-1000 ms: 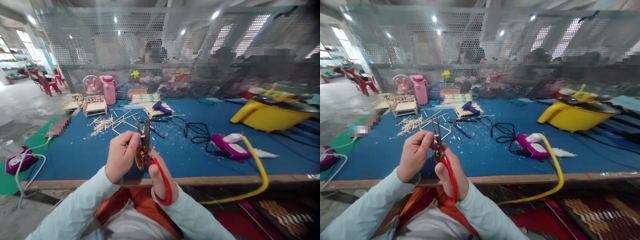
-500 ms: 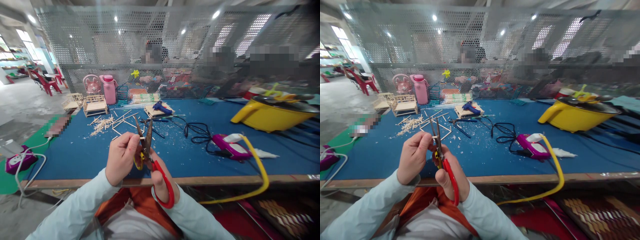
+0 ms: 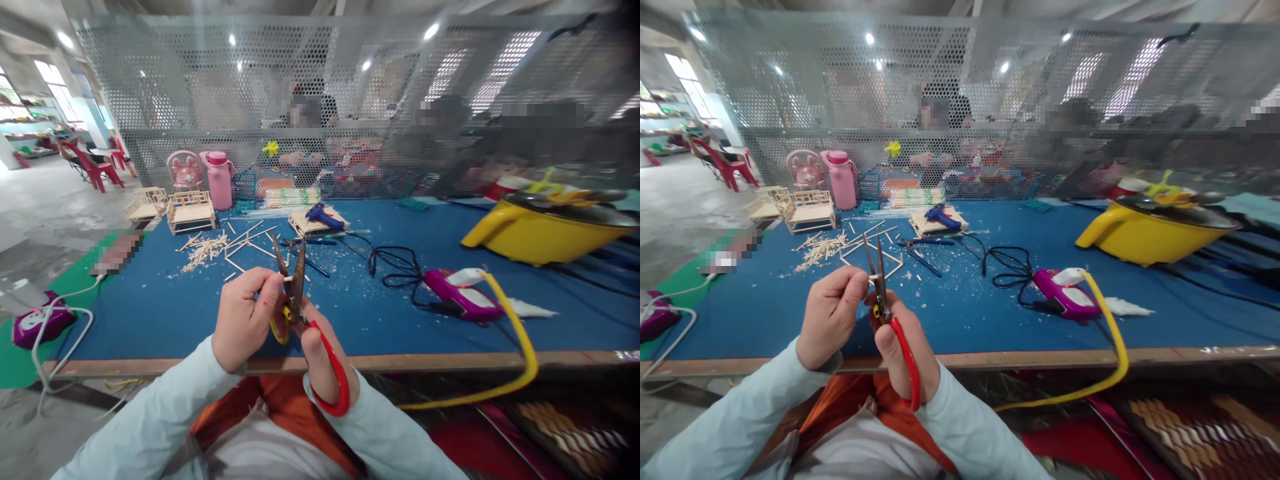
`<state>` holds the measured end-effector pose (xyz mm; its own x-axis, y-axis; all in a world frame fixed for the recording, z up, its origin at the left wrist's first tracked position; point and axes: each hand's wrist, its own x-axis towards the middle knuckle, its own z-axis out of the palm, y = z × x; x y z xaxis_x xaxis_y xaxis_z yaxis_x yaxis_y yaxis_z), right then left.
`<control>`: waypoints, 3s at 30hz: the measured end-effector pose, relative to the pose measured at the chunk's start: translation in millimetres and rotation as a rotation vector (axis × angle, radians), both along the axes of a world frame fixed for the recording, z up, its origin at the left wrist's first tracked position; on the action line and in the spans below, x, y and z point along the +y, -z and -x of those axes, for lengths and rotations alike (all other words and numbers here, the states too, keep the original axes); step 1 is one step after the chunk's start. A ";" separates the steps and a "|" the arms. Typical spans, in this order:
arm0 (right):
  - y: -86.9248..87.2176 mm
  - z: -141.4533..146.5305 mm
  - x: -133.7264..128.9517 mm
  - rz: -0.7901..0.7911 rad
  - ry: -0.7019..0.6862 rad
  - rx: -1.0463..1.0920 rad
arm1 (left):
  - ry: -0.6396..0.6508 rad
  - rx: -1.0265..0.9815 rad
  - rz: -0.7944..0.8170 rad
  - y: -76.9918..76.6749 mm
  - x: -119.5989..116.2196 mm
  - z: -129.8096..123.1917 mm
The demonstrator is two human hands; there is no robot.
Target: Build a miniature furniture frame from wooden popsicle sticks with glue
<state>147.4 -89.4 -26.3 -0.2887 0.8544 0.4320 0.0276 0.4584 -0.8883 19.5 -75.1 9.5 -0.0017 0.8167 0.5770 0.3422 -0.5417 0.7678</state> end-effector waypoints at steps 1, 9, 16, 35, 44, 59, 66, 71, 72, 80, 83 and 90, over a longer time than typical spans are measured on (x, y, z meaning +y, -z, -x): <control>-0.2 0.1 0.4 0.008 0.017 -0.005 | 0.001 0.016 -0.010 -0.4 0.5 0.9; -0.7 5.3 3.2 0.161 0.051 0.016 | 0.005 0.016 0.007 4.8 6.3 -0.5; -14.9 -53.2 38.0 0.117 0.538 -0.316 | 0.025 -0.008 0.297 29.8 9.0 18.1; -45.6 -26.9 44.0 -0.462 -0.040 -0.710 | 0.209 -0.053 0.531 27.0 8.8 18.4; -50.4 -8.8 89.8 -0.563 0.200 -0.426 | 0.090 0.014 0.056 -1.9 55.9 14.9; -44.4 -58.6 73.2 -0.340 0.473 -0.826 | 0.223 -0.514 0.386 12.1 51.1 11.7; -23.9 -117.2 84.1 -0.046 0.414 -1.348 | 0.279 -0.597 0.541 8.8 49.5 7.1; -22.7 -127.0 90.0 0.016 0.427 -1.231 | 0.288 -0.520 0.492 6.1 47.6 9.3; -22.5 -129.4 90.0 -0.012 0.439 -1.213 | 0.294 -0.512 0.473 6.3 47.7 9.4; -23.8 -139.1 83.0 0.158 0.422 -1.093 | 0.356 -0.617 0.536 6.6 48.9 8.6; -20.9 -142.9 75.3 0.245 0.492 -0.805 | 0.329 -0.623 0.523 3.9 48.4 8.6; -33.1 -94.9 55.6 -0.168 0.522 -0.534 | 0.375 -0.640 0.568 3.8 45.6 8.4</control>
<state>242.3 -33.8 6.7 -0.0716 0.8723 0.4836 0.6840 0.3958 -0.6127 11.0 -29.6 5.7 0.1396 0.9877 0.0710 -0.3589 -0.0164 0.9332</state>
